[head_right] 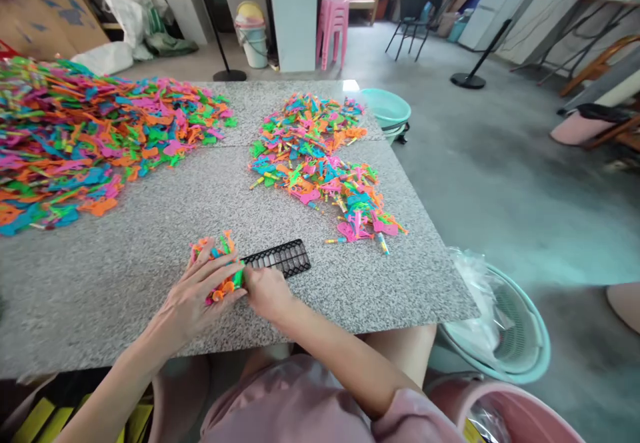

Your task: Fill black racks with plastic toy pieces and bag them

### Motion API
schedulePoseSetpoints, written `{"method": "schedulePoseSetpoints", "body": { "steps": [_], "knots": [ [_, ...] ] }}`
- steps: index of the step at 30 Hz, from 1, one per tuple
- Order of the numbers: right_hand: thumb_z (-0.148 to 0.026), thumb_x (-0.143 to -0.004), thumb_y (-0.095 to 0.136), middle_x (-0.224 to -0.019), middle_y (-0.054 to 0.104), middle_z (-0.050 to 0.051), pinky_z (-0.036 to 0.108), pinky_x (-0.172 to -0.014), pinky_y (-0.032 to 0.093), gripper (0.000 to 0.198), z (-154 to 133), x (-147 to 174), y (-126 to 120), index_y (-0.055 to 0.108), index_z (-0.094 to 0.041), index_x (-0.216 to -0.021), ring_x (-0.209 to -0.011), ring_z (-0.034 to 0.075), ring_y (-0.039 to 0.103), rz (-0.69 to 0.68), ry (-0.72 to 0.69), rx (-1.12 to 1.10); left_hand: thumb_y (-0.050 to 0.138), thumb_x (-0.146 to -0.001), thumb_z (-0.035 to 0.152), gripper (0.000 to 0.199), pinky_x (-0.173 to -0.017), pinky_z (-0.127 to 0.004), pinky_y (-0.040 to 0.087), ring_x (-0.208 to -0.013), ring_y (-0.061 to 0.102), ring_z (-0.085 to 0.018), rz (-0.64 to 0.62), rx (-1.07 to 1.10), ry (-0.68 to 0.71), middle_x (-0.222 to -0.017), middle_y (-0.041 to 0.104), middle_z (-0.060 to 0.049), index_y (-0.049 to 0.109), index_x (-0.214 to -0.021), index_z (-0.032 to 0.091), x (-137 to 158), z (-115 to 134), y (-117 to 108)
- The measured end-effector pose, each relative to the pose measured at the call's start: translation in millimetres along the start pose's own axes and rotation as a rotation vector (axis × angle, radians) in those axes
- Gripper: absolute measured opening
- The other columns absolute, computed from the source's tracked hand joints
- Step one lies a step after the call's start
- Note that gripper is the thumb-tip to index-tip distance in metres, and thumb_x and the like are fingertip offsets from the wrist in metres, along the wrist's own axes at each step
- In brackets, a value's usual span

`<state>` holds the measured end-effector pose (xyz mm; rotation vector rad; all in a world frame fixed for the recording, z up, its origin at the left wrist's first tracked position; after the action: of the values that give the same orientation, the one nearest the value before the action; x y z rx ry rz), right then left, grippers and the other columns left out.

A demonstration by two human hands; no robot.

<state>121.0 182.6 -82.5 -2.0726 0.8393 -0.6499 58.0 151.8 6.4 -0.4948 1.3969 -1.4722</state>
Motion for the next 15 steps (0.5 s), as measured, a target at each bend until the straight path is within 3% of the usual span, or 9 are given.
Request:
{"method": "schedulePoseSetpoints", "body": {
  "steps": [2, 3, 6, 8, 11, 15],
  "knots": [
    [-0.022, -0.087, 0.057, -0.106, 0.068, 0.006, 0.027, -0.081, 0.048, 0.024, 21.4, 10.6, -23.2, 0.06, -0.019, -0.11, -0.096, 0.018, 0.064, 0.132, -0.033, -0.049, 0.052, -0.095, 0.041, 0.031, -0.116, -0.058, 0.028, -0.145, 0.027, -0.034, 0.037, -0.026, 0.03, -0.129, 0.063, -0.008, 0.06, -0.12, 0.024, 0.5, -0.6, -0.9],
    [-0.021, -0.087, 0.059, -0.113, 0.065, 0.006, 0.027, -0.085, 0.048, 0.025, 42.0, 18.9, -40.0, 0.059, -0.02, -0.112, -0.102, 0.018, 0.062, 0.23, 0.014, -0.034, 0.051, -0.095, 0.043, 0.032, -0.116, -0.058, 0.028, -0.144, 0.029, -0.034, 0.048, -0.031, 0.038, -0.128, 0.063, -0.009, 0.061, -0.118, 0.023, 0.8, -1.6, -0.8],
    [-0.025, -0.092, 0.056, -0.124, 0.057, 0.013, 0.034, -0.087, 0.049, 0.02, 115.3, 58.1, -82.7, 0.059, -0.018, -0.111, -0.111, 0.023, 0.056, 0.456, 0.336, 0.191, 0.049, -0.095, 0.05, 0.036, -0.115, -0.059, 0.03, -0.142, 0.033, -0.034, 0.063, -0.034, 0.049, -0.125, 0.065, -0.009, 0.063, -0.116, 0.024, 1.5, -5.1, -0.2],
    [-0.03, -0.095, 0.053, -0.114, 0.06, 0.014, 0.038, -0.085, 0.05, 0.017, 133.2, 80.1, -83.3, 0.062, -0.017, -0.1, -0.108, 0.027, 0.055, 0.437, 0.341, 0.343, 0.05, -0.094, 0.052, 0.038, -0.114, -0.059, 0.032, -0.141, 0.035, -0.034, 0.067, -0.029, 0.048, -0.125, 0.065, -0.009, 0.063, -0.116, 0.024, 1.7, -6.8, -0.6],
    [-0.022, -0.097, 0.046, -0.098, 0.063, 0.012, 0.039, -0.086, 0.05, 0.018, 128.7, 111.4, -63.2, 0.062, -0.017, -0.09, -0.096, 0.025, 0.057, 0.424, 0.204, 0.435, 0.052, -0.092, 0.053, 0.038, -0.113, -0.058, 0.035, -0.141, 0.037, -0.034, 0.06, -0.008, 0.036, -0.126, 0.065, -0.008, 0.063, -0.115, 0.025, 1.9, -8.2, -0.6],
    [-0.005, -0.093, 0.036, -0.123, 0.058, 0.013, 0.037, -0.089, 0.05, 0.03, 124.1, 142.8, -53.8, 0.059, -0.017, -0.107, -0.106, 0.024, 0.057, 0.513, 0.186, 0.424, 0.055, -0.092, 0.05, 0.035, -0.113, -0.057, 0.034, -0.141, 0.036, -0.034, 0.048, 0.001, 0.006, -0.124, 0.066, -0.007, 0.064, -0.114, 0.025, 1.8, -8.5, -0.9]
  ]
}}
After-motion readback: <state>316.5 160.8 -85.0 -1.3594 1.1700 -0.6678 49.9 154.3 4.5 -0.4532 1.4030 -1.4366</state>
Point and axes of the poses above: each hand's wrist, its own x-axis away from the middle knuckle, its own y-axis out of the palm, z = x × y, the point moved 10 cm from there along -x, towards the middle knuckle
